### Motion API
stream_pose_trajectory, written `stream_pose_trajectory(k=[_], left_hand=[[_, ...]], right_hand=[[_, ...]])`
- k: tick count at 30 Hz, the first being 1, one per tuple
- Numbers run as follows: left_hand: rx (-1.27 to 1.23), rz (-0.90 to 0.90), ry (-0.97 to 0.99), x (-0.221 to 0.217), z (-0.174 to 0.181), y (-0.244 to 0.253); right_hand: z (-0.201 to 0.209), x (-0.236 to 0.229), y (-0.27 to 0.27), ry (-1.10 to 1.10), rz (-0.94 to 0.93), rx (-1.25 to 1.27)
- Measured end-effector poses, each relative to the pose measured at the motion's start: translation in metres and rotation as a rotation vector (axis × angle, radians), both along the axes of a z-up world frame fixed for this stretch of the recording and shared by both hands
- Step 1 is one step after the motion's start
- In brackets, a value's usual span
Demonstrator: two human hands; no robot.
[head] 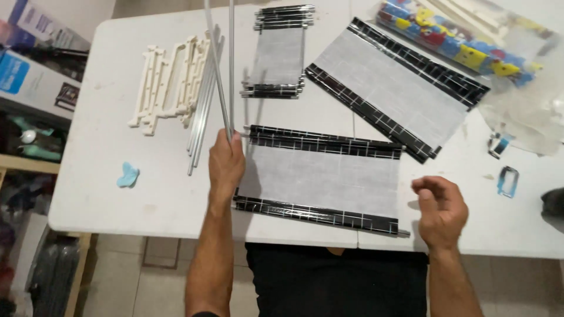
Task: Assembling a modular shelving unit by inserting metal rods into fabric sleeves and attaching plastic frame connectors.
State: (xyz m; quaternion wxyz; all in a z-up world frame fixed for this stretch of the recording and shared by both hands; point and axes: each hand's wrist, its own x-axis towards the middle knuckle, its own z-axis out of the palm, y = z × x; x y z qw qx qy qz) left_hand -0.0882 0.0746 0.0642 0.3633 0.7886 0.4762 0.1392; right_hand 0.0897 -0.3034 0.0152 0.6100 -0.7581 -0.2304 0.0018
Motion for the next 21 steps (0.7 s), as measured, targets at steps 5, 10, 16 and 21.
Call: stream_pose_trajectory(k=[5, 10, 16, 21], left_hand=[[-0.388, -0.535, -0.332, 0.038, -0.010, -0.133], [-0.698, -1.145, -0.319, 0.074, 0.007, -0.199], [0.029, -0.994, -0.057, 0.184, -0.068, -0.138], [0.529, -1.098, 0.081, 0.259, -0.076, -0.095]], right_hand=[[-0.004, -0.002, 0.041, 0.239, 0.287, 0.223], [0.003, 0.001, 0.045, 0.442, 0.291, 0.435], [-0.035, 0.035, -0.036, 0.553, 0.214, 0.456], [-0.063, 0.041, -0.060, 0.620, 0.206, 0.384]])
